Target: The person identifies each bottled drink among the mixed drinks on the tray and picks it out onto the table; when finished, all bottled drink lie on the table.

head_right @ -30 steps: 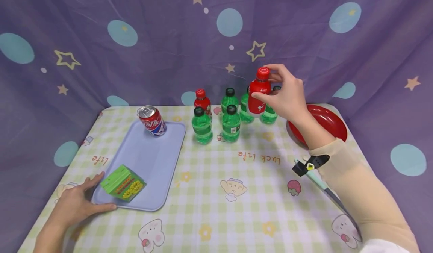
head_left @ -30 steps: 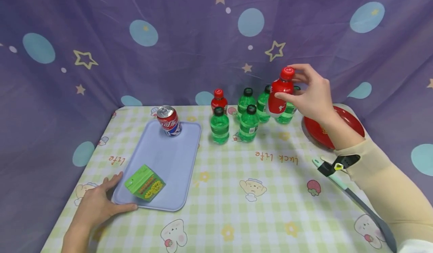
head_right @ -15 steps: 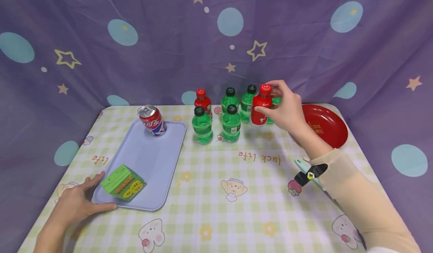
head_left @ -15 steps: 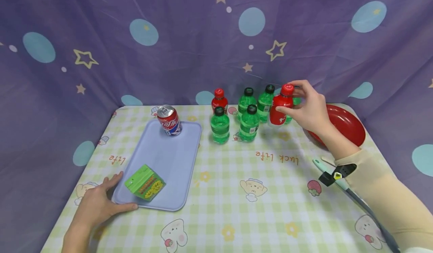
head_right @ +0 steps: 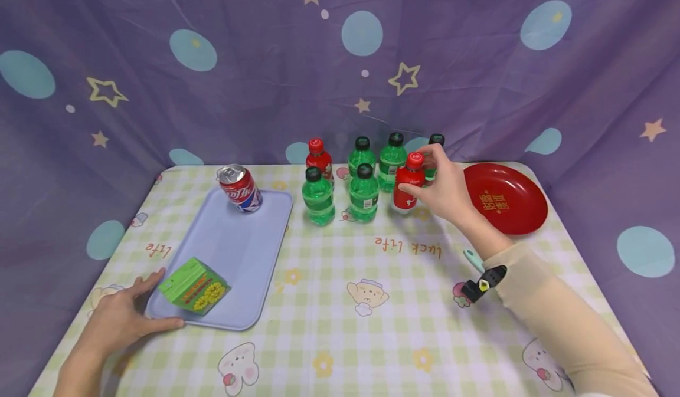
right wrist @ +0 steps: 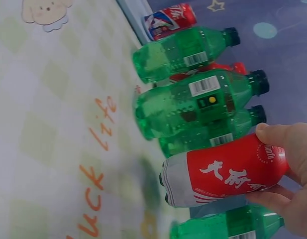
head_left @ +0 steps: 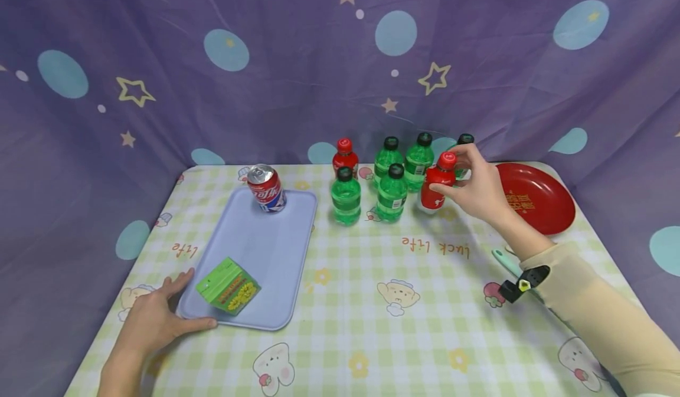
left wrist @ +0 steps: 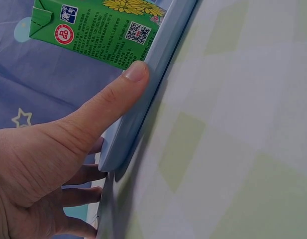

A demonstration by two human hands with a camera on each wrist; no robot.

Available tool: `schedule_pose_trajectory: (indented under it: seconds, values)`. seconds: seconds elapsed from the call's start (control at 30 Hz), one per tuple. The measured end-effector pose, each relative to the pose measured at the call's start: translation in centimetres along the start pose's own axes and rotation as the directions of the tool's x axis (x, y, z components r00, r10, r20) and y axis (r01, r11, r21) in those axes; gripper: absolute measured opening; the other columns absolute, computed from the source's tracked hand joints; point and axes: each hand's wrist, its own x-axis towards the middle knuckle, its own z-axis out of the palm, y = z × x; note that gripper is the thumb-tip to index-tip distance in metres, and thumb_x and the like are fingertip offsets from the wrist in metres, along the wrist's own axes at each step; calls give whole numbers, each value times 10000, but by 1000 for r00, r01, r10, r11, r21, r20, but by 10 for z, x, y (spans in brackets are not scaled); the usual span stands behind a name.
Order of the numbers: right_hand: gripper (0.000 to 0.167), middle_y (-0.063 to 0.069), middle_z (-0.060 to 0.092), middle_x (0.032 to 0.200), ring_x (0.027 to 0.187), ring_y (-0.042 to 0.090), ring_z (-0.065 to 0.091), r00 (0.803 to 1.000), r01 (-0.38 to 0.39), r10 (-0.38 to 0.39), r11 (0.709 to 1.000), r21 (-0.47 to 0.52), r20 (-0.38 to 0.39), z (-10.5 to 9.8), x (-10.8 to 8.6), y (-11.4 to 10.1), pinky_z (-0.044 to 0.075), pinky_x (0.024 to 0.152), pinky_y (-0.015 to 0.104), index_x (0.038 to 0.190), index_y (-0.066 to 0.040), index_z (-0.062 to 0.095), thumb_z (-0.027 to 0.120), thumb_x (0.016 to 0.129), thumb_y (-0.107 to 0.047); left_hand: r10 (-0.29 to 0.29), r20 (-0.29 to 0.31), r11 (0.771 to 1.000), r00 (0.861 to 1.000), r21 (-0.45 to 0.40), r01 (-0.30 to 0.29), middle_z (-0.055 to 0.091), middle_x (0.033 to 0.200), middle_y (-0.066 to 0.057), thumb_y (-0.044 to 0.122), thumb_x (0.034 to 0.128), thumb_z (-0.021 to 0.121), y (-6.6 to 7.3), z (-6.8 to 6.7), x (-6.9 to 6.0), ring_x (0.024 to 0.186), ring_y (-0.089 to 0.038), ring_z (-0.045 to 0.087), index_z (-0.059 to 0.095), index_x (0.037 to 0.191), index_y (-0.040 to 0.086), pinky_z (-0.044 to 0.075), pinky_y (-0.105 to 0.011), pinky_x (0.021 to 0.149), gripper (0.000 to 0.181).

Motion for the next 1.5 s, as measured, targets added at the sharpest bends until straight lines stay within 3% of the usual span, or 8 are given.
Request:
schedule_pose_trajectory:
  seconds: [0.13, 0.2, 0.27, 0.87, 1.17, 1.33, 1.47, 1.5]
  values:
    - [705, 170, 745, 1247, 1055, 329, 734, 1000, -6, 6, 1000, 6, 15, 4, -2, 3, 665, 793, 312, 1366, -54, 497, 933, 815, -119, 1, 0, 1000, 1000, -3, -1, 416, 1441, -527, 680, 559, 973, 1, -1, 0, 1291, -752, 448, 469, 1572, -7, 415, -820, 1007, 1325]
    - [707, 169, 741, 1251, 1065, 334, 735, 1000, -15, 15, 1000, 9, 23, 7, -2, 4, 662, 822, 478, 1367, -58, 494, 933, 816, -122, 0, -2, 1000, 1000, -3, 0, 416, 1440, -528, 677, 557, 976, 1, -1, 0, 1289, -753, 448, 473, 1570, -8, 415, -822, 1005, 1323]
    - [702, 168, 739, 1257, 1081, 341, 737, 999, -24, 23, 1000, 12, 28, 8, -2, 5, 644, 843, 544, 1367, -60, 494, 930, 819, -124, -3, -1, 1000, 1000, -5, 3, 414, 1441, -527, 674, 555, 978, 2, -1, 0, 1293, -753, 446, 473, 1570, -8, 412, -822, 1008, 1323]
    - [688, 174, 716, 1268, 1116, 365, 723, 998, -32, 32, 999, 14, 45, 12, -11, 7, 643, 858, 577, 1367, -50, 490, 918, 836, -134, -5, 26, 1000, 1000, -17, 5, 413, 1459, -514, 652, 575, 981, 6, -2, 3, 1312, -746, 435, 462, 1576, -11, 427, -812, 1014, 1307]
    - [719, 188, 723, 1263, 1101, 371, 717, 999, -46, 46, 999, -21, 5, 9, -18, 10, 641, 848, 594, 1401, -49, 495, 921, 846, -214, 18, 18, 999, 1000, -31, -17, 409, 1460, -525, 649, 573, 984, 11, 0, 9, 1308, -751, 435, 476, 1572, 0, 427, -805, 1023, 1295]
    - [754, 192, 728, 1292, 1121, 375, 729, 999, -44, 44, 999, -6, -4, 9, -20, 11, 640, 846, 591, 1425, -47, 492, 927, 843, -247, 56, 31, 998, 998, 8, -56, 487, 1415, -510, 668, 579, 971, 9, -9, 13, 1244, -738, 512, 540, 1523, -18, 477, -775, 976, 1244]
    - [722, 187, 707, 1361, 1201, 377, 719, 999, -40, 39, 999, 33, 9, -2, -17, 12, 613, 920, 576, 1452, -45, 484, 884, 890, -257, 65, 90, 998, 994, 13, -66, 575, 1402, -426, 637, 697, 929, 3, -28, 23, 1155, -642, 635, 596, 1483, 2, 541, -691, 919, 1065]
    - [700, 191, 696, 1380, 1231, 382, 705, 999, -40, 40, 999, 31, 7, -7, -17, 13, 599, 953, 581, 1456, -44, 484, 864, 910, -261, 67, 92, 998, 994, 10, -68, 585, 1410, -401, 617, 739, 913, 2, -33, 27, 1033, -579, 696, 601, 1484, 13, 568, -634, 874, 1008]
